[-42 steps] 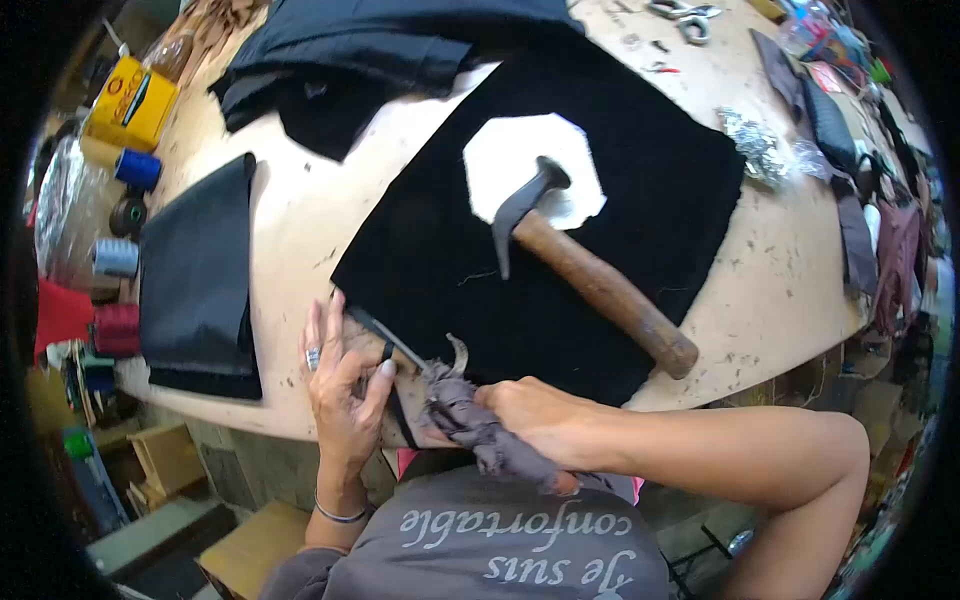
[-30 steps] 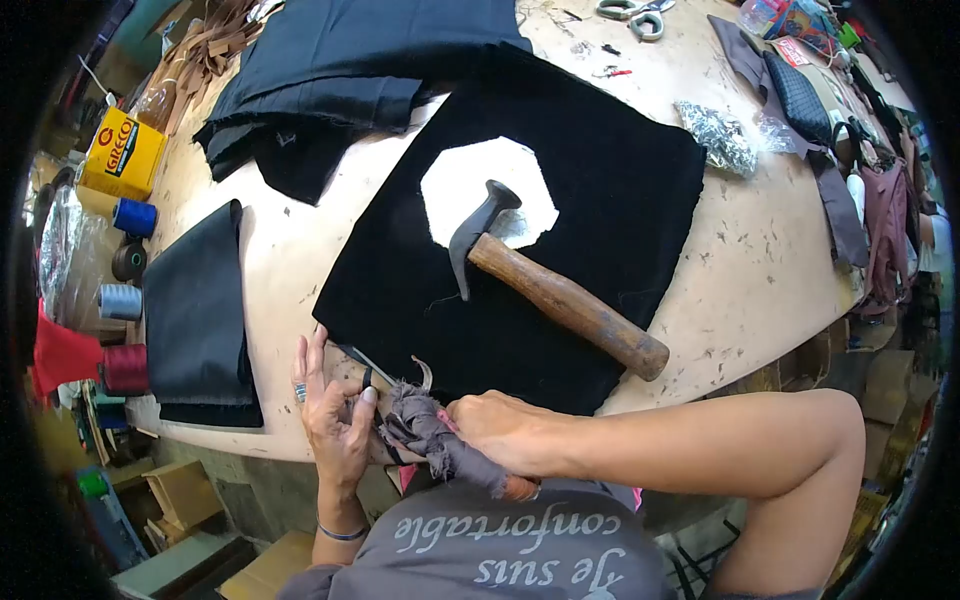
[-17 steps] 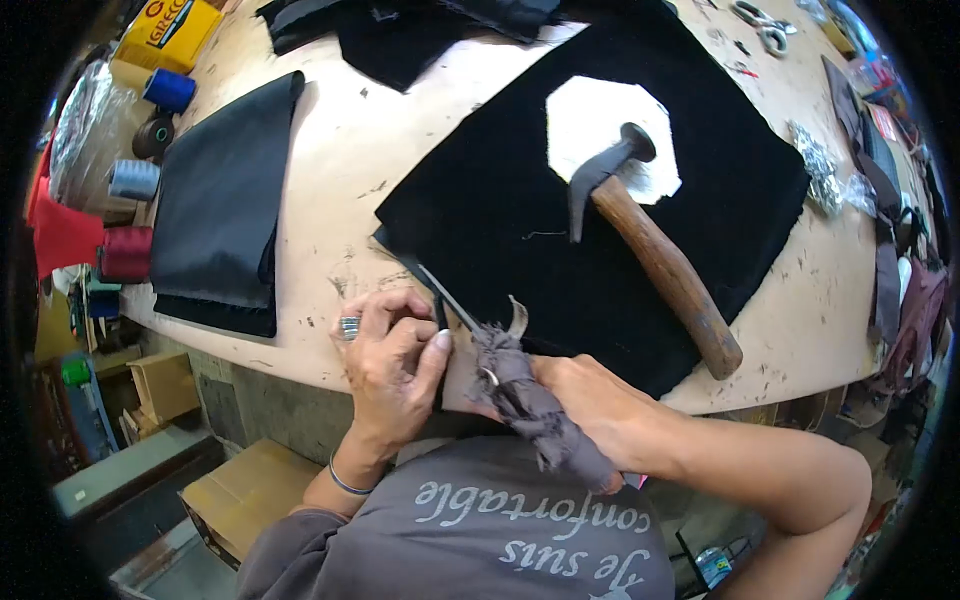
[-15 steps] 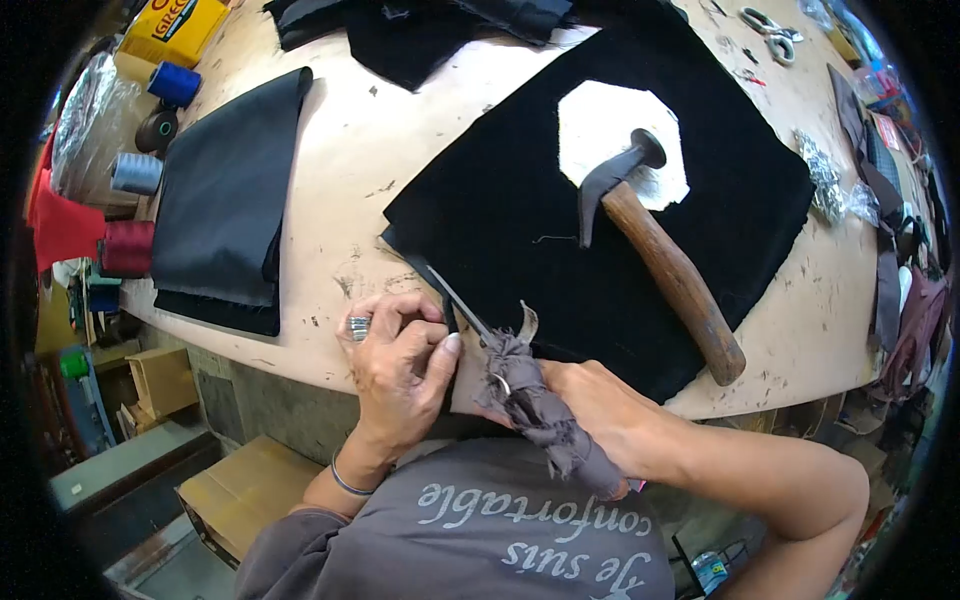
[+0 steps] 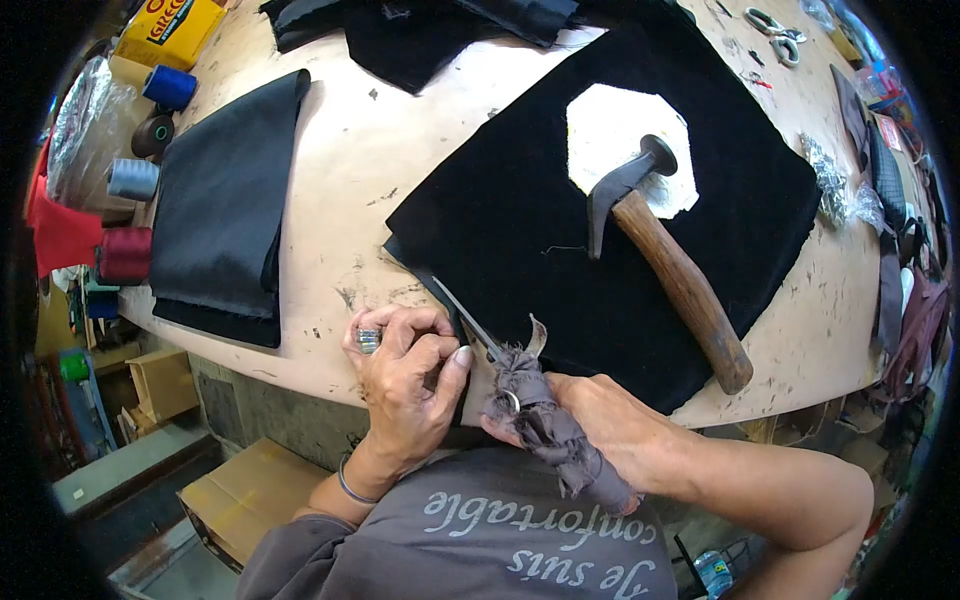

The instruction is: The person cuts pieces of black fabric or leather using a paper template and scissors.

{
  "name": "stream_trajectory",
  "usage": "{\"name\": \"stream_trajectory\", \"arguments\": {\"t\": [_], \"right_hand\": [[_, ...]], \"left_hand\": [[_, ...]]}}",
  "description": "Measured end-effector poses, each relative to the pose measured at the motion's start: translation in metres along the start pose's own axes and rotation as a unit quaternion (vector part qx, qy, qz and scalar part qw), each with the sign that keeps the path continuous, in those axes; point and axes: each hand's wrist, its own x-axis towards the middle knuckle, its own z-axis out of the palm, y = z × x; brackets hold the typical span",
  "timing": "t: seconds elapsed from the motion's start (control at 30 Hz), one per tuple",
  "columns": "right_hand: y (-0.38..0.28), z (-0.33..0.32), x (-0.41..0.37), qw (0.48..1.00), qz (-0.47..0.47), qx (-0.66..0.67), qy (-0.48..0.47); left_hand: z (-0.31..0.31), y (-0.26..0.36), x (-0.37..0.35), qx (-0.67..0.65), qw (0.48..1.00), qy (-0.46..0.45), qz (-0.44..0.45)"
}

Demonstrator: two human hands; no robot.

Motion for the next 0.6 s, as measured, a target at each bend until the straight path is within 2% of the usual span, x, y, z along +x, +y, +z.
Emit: {"name": "stream_trajectory", "arguments": {"t": [0.27, 0.6], "right_hand": [[-0.0015, 0.0012, -0.0005, 0.999, 0.034, 0.001, -0.007], [-0.002, 0.0052, -0.0002, 1.0, -0.017, -0.002, 0.012]], "left_hand": [[0.0007, -0.0013, -0.0008, -0.006, 1.0, 0.0, -0.004], [-0.0002, -0.0017, -0.0007, -0.009, 1.0, -0.007, 0.003]]}}
